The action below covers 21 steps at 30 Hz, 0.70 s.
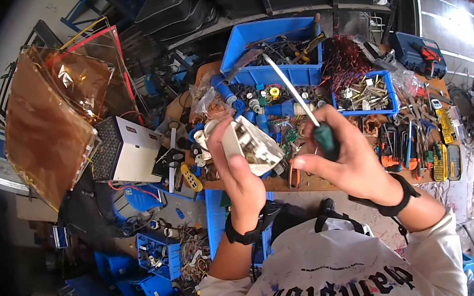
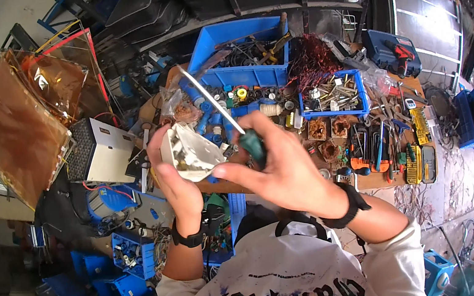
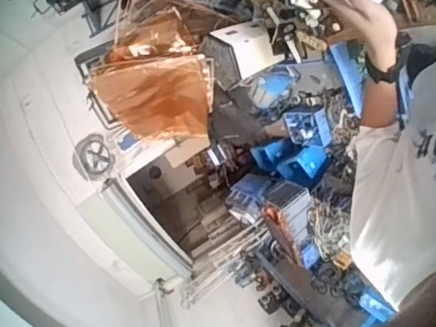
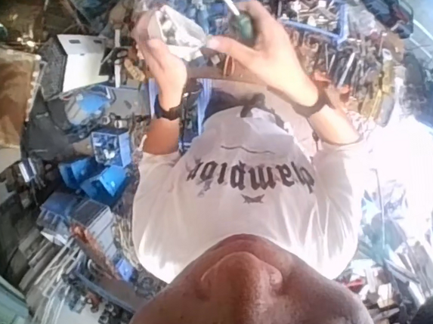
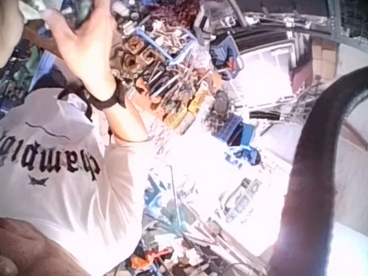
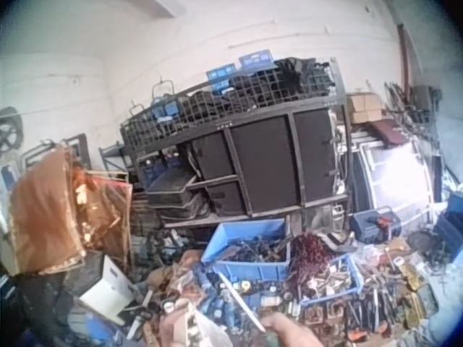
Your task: The person uses a screwdriver to repeatedly scrape and clean the internal contacts of a white plastic electrical component. They rotate the object to access different sides and continue the scraping motion throughout the clip.
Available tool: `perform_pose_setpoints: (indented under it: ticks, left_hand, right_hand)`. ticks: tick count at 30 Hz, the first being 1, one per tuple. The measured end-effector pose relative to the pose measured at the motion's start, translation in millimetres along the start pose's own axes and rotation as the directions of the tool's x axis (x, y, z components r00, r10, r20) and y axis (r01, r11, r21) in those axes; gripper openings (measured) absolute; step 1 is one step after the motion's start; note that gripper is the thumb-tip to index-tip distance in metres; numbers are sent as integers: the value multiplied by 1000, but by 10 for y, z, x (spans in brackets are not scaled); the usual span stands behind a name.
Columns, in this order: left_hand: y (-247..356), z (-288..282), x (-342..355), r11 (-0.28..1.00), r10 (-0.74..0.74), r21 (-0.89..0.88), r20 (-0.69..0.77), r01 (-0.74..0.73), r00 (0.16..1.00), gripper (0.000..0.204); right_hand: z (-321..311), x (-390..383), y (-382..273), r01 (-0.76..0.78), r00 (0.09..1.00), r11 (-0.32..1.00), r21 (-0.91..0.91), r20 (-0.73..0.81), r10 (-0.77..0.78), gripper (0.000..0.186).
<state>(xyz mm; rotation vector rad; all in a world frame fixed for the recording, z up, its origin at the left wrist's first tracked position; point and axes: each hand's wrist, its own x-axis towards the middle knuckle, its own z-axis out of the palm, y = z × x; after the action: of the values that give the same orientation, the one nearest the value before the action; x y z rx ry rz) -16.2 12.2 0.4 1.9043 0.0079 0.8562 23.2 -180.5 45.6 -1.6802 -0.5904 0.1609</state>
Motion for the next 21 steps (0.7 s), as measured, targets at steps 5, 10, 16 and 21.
perform_pose_setpoints:
  ticks: [5,10,16,21]
  left_hand:
    - [-47,-281,-39,976,42,-218,80,-23,996,108]
    - [-181,-752,117,946,309,38,188,-322,932,109]
    - [-428,-1040,87,964,267,-59,177,-261,947,100]
    - [-557,-1237,199,940,338,-27,193,-339,921,99]
  right_hand:
    - [459,333,-130,-143,977,990,-14,157,143,62]
    - [751,522,-230,-126,944,986,-112,293,153,62]
    - [1031,650,-348,-407,812,910,74,485,324,62]
    - [1225,692,-334,-469,798,870,153,496,343,63]
